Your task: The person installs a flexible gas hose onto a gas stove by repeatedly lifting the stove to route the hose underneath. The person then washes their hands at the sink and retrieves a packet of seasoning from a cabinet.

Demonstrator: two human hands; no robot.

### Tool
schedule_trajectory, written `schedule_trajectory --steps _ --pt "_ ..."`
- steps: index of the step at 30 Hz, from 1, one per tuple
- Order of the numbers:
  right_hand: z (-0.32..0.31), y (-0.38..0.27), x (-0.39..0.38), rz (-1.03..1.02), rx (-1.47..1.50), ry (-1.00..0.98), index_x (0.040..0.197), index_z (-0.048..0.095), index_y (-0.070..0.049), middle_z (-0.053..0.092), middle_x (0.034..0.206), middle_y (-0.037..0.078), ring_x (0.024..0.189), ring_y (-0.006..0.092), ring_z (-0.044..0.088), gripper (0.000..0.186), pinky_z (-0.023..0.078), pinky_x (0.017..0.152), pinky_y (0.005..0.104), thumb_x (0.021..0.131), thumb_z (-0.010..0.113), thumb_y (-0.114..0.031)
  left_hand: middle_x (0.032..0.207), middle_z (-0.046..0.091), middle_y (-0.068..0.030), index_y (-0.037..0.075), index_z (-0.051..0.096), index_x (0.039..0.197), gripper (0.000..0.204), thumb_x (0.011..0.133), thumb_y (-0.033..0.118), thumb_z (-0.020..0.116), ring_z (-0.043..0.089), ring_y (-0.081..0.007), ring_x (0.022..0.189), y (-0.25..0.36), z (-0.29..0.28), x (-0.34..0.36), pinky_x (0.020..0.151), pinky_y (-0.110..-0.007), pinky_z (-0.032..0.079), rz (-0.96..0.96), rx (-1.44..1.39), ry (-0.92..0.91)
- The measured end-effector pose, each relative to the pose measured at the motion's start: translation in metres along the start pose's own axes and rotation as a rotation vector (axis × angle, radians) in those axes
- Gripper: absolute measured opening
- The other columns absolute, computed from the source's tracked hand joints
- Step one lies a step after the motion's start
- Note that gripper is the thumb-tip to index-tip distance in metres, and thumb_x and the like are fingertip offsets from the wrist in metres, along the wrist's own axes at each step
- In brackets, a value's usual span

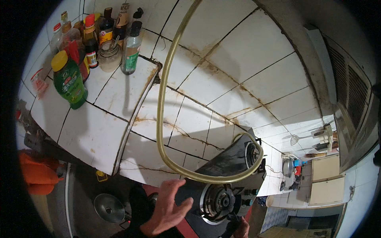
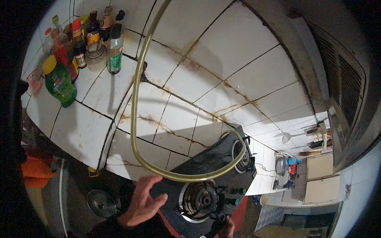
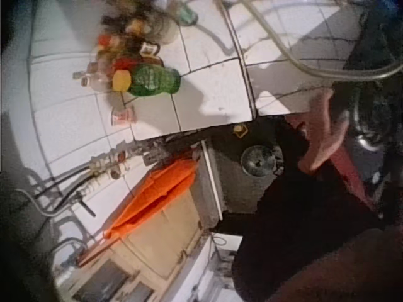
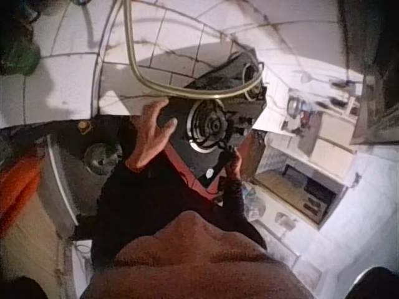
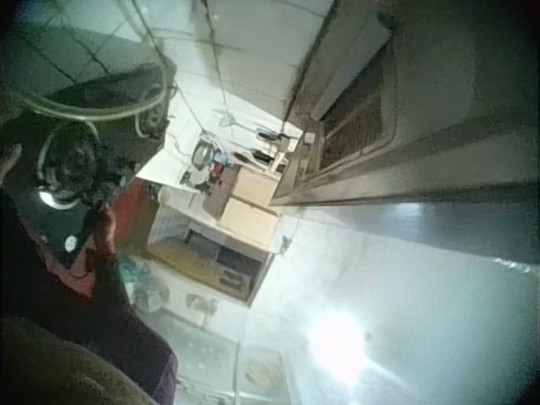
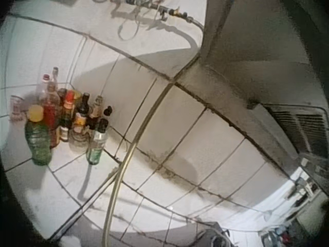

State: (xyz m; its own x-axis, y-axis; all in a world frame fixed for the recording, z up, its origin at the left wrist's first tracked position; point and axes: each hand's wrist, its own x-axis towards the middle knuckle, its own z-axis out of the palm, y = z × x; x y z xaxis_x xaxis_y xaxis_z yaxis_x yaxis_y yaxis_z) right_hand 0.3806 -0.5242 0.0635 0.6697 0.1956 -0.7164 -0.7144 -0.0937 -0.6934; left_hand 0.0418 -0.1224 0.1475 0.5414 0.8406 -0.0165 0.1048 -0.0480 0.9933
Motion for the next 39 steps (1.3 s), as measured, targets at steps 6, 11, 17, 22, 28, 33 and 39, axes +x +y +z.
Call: schedule_trajectory --steps 6,11,17,22,28,33,39 --pt "-0.002 -0.022 -0.026 0.058 -0.124 -0.038 0.127 0.065 -0.001 0.071 0.114 0.015 0.108 0.0305 0.065 0.043 0.052 0.098 0.0449 0.106 0.048 -0.035 0.115 0.060 -0.0227 0.002 0.057 0.129 0.046 0.092 0.024 0.073 0.058 -0.0400 0.111 0.020 0.003 -0.018 0.100 -0.053 0.045 0.082 -0.064 0.053" --pt "-0.001 -0.026 -0.036 0.048 -0.163 -0.034 0.134 0.059 0.000 0.065 0.126 0.015 0.120 0.0309 0.059 0.046 0.049 0.104 0.0424 0.107 0.048 -0.035 0.120 0.062 -0.0243 0.003 0.058 0.125 0.051 0.081 0.019 0.078 0.058 -0.0440 0.117 0.004 -0.005 -0.021 0.097 -0.051 0.048 0.113 -0.060 -0.003" --pt "-0.023 0.004 -0.059 -0.298 -1.013 -0.200 0.134 0.058 -0.002 0.060 0.132 0.013 0.120 0.0262 0.057 0.045 0.045 0.109 0.0400 0.109 0.043 -0.036 0.107 0.067 -0.0241 0.006 0.060 0.121 0.051 0.075 0.019 0.080 0.066 -0.0446 0.099 -0.003 -0.003 -0.029 0.085 -0.050 0.054 -0.019 -0.191 0.035" --pt "-0.014 0.014 -0.064 -0.067 -0.797 0.093 0.136 0.056 -0.003 0.058 0.134 0.013 0.122 0.0273 0.056 0.046 0.043 0.110 0.0419 0.108 0.043 -0.038 0.122 0.059 -0.0323 0.004 0.060 0.118 0.044 0.078 0.016 0.075 0.062 -0.0483 0.109 -0.009 -0.004 -0.030 0.091 -0.053 0.053 -0.019 -0.287 -0.009" --pt "0.018 0.018 -0.065 -0.005 -0.762 0.251 0.139 0.053 -0.004 0.056 0.137 0.013 0.125 0.0286 0.053 0.049 0.042 0.111 0.0441 0.107 0.044 -0.041 0.133 0.053 -0.0339 0.004 0.061 0.117 0.035 0.084 0.013 0.068 0.059 -0.0503 0.114 -0.008 -0.016 -0.016 0.096 -0.054 0.051 -0.051 -0.428 -0.112" --pt "0.030 0.023 -0.067 0.023 -0.757 0.306 0.141 0.050 -0.005 0.054 0.139 0.013 0.127 0.0297 0.052 0.052 0.041 0.112 0.0459 0.107 0.044 -0.043 0.131 0.055 -0.0330 0.004 0.062 0.115 0.029 0.087 0.011 0.065 0.059 -0.0516 0.114 -0.008 -0.025 -0.007 0.097 -0.056 0.049 -0.020 -0.513 -0.150" --pt "0.039 0.031 -0.062 0.033 -0.701 0.345 0.143 0.047 -0.006 0.052 0.142 0.014 0.130 0.0310 0.049 0.055 0.039 0.113 0.0481 0.106 0.045 -0.046 0.124 0.060 -0.0290 0.003 0.059 0.122 0.039 0.086 0.012 0.070 0.062 -0.0472 0.109 -0.013 -0.024 0.003 0.091 -0.051 0.054 -0.117 -0.424 -0.094"
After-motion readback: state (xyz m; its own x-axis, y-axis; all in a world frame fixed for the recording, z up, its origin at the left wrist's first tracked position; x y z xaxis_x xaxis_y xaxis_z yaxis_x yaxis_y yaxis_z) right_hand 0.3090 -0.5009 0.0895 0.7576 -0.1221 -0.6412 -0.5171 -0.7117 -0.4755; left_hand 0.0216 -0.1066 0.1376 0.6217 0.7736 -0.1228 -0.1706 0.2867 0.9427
